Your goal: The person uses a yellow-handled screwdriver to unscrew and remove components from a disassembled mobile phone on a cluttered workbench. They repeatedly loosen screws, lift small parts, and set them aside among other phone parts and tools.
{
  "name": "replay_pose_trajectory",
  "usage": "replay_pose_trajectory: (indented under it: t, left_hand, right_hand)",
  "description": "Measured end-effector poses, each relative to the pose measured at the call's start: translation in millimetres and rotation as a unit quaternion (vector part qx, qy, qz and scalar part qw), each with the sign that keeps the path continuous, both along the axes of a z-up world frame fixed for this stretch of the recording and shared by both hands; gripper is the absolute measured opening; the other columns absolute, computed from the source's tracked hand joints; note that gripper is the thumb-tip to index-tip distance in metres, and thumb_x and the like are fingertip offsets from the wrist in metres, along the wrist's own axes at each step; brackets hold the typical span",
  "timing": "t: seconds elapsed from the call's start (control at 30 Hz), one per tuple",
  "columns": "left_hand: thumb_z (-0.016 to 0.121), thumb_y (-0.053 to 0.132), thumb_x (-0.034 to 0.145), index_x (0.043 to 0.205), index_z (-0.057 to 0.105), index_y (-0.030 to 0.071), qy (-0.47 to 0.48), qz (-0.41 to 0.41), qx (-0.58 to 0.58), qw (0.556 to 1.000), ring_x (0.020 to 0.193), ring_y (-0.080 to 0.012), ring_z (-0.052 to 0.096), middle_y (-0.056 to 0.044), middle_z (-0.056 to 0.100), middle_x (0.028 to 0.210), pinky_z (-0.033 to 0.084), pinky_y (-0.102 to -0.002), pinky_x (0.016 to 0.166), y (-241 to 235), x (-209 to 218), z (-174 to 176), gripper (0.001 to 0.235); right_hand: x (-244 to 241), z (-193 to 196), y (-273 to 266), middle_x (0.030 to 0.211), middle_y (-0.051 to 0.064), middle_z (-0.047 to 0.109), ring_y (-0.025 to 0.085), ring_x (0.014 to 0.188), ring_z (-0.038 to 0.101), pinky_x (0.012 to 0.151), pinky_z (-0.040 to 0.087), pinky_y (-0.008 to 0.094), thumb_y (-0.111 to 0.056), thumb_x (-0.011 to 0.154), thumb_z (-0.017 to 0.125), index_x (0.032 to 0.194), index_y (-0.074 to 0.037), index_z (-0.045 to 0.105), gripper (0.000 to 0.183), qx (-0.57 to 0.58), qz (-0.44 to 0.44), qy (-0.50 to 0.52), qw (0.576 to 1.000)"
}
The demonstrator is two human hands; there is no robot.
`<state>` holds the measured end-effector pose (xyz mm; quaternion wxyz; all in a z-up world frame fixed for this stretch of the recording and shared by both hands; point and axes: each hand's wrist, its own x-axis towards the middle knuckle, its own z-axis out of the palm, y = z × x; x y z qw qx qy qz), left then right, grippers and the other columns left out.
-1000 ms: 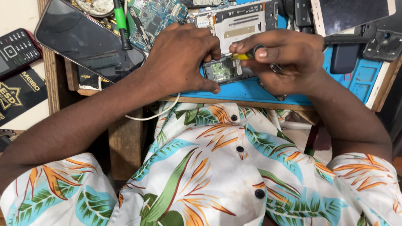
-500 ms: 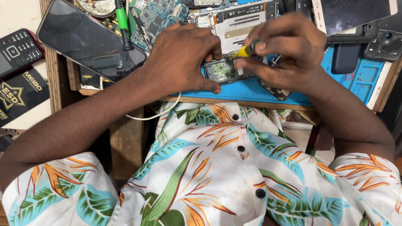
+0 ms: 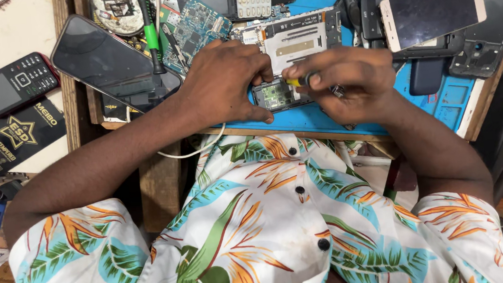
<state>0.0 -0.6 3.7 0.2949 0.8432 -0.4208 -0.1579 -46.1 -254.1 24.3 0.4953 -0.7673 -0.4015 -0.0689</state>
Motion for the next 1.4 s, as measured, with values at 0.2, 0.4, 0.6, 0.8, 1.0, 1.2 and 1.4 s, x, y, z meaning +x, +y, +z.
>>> replay_pose_trajectory:
  t: [0.2,0.4,0.6,0.8,1.0,1.2,1.4]
  left_hand:
    - [0.094,0.051,0.058,0.096,0.069,0.013,0.002,0.0,0.0,1.0,0.089,-0.0276,0.064,-0.001,0.064,0.082,0.044,-0.046,0.08,-0.6,-0.4,1.5,0.059]
    - [0.093,0.051,0.058,0.095,0.068,0.013,-0.004,-0.003,-0.022,1.0,0.091,-0.028,0.065,-0.001,0.065,0.084,0.045,-0.045,0.08,1.4,-2.1,-2.8,0.058]
    - [0.094,0.051,0.056,0.092,0.069,0.013,0.006,0.005,-0.02,1.0,0.089,-0.029,0.065,-0.001,0.065,0.082,0.045,-0.046,0.08,-0.8,-1.2,2.4,0.059]
    - [0.093,0.051,0.054,0.09,0.069,0.013,0.017,0.011,-0.005,1.0,0.088,-0.0293,0.066,-0.002,0.067,0.082,0.047,-0.045,0.08,-0.4,0.0,5.0,0.058]
    - [0.092,0.052,0.054,0.091,0.069,0.013,0.01,0.018,-0.024,1.0,0.086,-0.029,0.068,-0.002,0.069,0.083,0.049,-0.044,0.078,0.0,-5.6,14.5,0.058]
    - [0.091,0.055,0.054,0.093,0.069,0.013,0.0,0.024,-0.033,0.999,0.085,-0.0276,0.069,-0.002,0.07,0.084,0.048,-0.043,0.078,1.4,-5.6,16.9,0.061]
    - [0.09,0.057,0.055,0.093,0.069,0.013,-0.012,0.023,-0.022,0.999,0.085,-0.0275,0.068,-0.002,0.069,0.085,0.047,-0.044,0.078,3.3,-7.8,12.4,0.062]
  right_hand:
    - [3.7,-0.9,5.7,0.107,0.016,0.067,0.027,0.1,0.075,0.081,0.066,0.037,0.005,0.086,0.092,0.115,-0.01,0.051,0.053,-0.009,-0.035,-0.052,0.998]
    - [-1.1,4.7,7.2,0.108,0.018,0.067,0.032,0.1,0.074,0.077,0.064,0.036,0.016,0.082,0.072,0.113,-0.008,0.047,0.047,-0.014,-0.023,-0.019,0.999]
    - [3.6,-9.7,11.6,0.115,0.016,0.058,0.026,0.106,0.074,0.089,0.068,0.035,0.002,0.09,0.09,0.121,-0.01,0.049,0.054,0.004,-0.04,-0.065,0.997]
    - [-4.6,-17.2,0.1,0.12,0.016,0.068,0.031,0.108,0.075,0.089,0.068,0.038,0.007,0.09,0.077,0.128,-0.009,0.05,0.049,0.012,-0.054,0.008,0.998]
    - [-5.5,-17.9,6.9,0.111,0.017,0.066,0.028,0.1,0.072,0.079,0.062,0.037,-0.009,0.079,0.09,0.124,-0.013,0.052,0.059,-0.006,-0.117,-0.098,0.988]
    - [-8.6,-22.4,3.8,0.112,0.013,0.072,0.022,0.095,0.077,0.074,0.063,0.033,0.004,0.085,0.081,0.127,-0.011,0.054,0.052,0.017,-0.1,-0.024,0.995]
    - [-6.3,-23.7,7.3,0.113,0.016,0.065,0.024,0.099,0.072,0.077,0.062,0.034,-0.008,0.08,0.089,0.123,-0.015,0.053,0.057,0.005,-0.102,-0.114,0.988]
